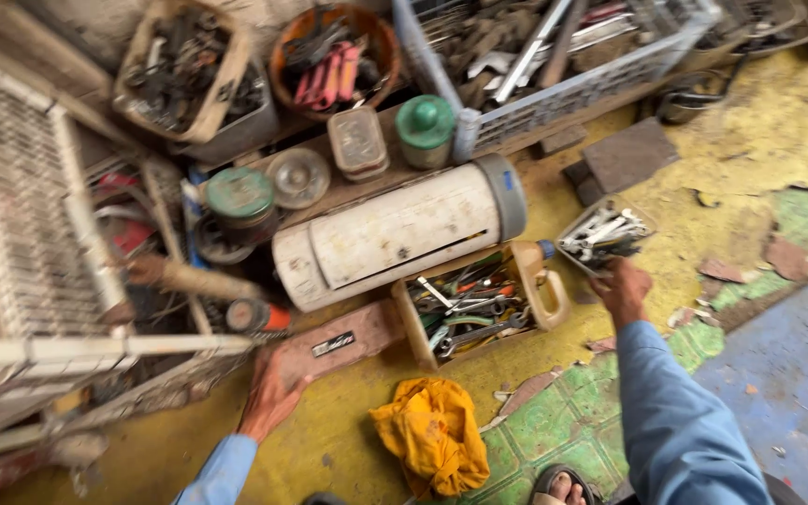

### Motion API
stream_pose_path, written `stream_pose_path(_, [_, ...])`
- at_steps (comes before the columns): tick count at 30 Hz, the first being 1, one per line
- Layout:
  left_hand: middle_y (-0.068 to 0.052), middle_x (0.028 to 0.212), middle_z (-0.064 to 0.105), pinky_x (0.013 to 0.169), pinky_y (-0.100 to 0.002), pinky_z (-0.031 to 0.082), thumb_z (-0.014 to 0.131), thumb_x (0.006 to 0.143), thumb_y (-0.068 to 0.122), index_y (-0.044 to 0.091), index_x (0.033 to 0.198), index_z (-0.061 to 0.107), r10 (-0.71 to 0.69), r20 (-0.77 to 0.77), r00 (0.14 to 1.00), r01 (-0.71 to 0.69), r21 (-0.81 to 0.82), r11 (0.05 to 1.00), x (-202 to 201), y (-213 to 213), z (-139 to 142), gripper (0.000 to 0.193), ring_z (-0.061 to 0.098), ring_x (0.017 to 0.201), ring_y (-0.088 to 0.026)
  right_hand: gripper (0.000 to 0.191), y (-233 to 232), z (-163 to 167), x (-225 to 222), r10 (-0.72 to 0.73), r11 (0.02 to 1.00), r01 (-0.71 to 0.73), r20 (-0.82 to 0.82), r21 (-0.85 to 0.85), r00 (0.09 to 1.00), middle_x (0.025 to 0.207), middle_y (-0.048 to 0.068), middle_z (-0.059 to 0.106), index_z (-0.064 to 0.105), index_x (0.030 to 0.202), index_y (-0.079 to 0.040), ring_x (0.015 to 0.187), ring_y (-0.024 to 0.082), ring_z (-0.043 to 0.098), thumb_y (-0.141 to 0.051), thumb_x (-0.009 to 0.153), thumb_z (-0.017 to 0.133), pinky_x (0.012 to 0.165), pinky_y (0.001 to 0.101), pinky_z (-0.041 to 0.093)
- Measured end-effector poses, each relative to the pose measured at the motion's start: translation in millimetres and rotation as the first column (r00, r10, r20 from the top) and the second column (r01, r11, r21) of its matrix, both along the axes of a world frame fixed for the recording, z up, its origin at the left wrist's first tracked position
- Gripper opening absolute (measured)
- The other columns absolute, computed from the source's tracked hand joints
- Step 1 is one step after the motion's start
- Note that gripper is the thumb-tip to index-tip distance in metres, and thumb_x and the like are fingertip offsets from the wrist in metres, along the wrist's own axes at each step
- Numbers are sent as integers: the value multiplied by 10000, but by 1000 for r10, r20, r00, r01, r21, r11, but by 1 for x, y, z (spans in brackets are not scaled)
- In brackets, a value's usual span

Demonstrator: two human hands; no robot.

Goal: The person organizes tools and small parts in a cluttered workshop, placing items into containers and wiping surfaces with a yellow cloth. They also wash their hands in a bucket of water and wipe a glass door.

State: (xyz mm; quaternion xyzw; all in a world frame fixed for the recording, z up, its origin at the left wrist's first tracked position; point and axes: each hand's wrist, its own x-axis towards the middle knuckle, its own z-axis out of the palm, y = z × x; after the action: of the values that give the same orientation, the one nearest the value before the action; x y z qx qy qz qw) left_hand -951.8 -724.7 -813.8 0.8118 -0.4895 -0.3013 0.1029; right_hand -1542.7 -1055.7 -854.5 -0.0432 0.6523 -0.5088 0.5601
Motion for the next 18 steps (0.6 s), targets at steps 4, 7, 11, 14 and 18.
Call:
stream_pose_path(4, [-209,1394,568,1078,-488,442,749,839,350,91,1456,456,-249,131,960,239,84,967,-1,-28,5,731,506,1312,-396,211,13,8,1,211,977,-198,-228,79,950,1117,189,674,582,1098,2,965,375,688,-66,900,607,910,607,561])
stream_pose_path(7, [-197,1285,622,967,-502,512,639,925,325,102,1436,497,-254,32,967,233,299,925,-26,-72,37,575,617,1170,-393,235,39,15,-6,501,764,-615,-781,198,372,1033,187,691,669,1020,-20,952,375,668,-94,807,737,893,588,571])
stream_pose_path(11, [-229,1218,603,898,-512,511,633,942,284,41,1328,544,-317,-100,943,326,83,942,-79,-127,92,465,625,1089,-402,183,53,25,-14,316,915,-398,-507,-60,802,994,136,659,662,1047,-38,922,307,650,7,874,621,863,595,565])
stream_pose_path(14, [-212,1185,620,906,-534,478,658,920,299,36,1258,567,-433,-35,901,432,-29,901,-105,-150,117,437,587,1108,-393,263,51,32,-19,74,994,-81,-97,-68,993,1003,106,634,649,1122,-54,912,271,637,49,951,479,865,583,562])
stream_pose_path(18, [-207,1152,638,941,-514,500,631,935,279,34,1218,584,-454,-131,881,457,-5,889,-136,-161,103,378,612,1077,-349,414,56,44,-34,174,976,-191,-155,-101,972,1034,87,652,654,1205,-75,941,244,635,100,901,435,892,554,549])
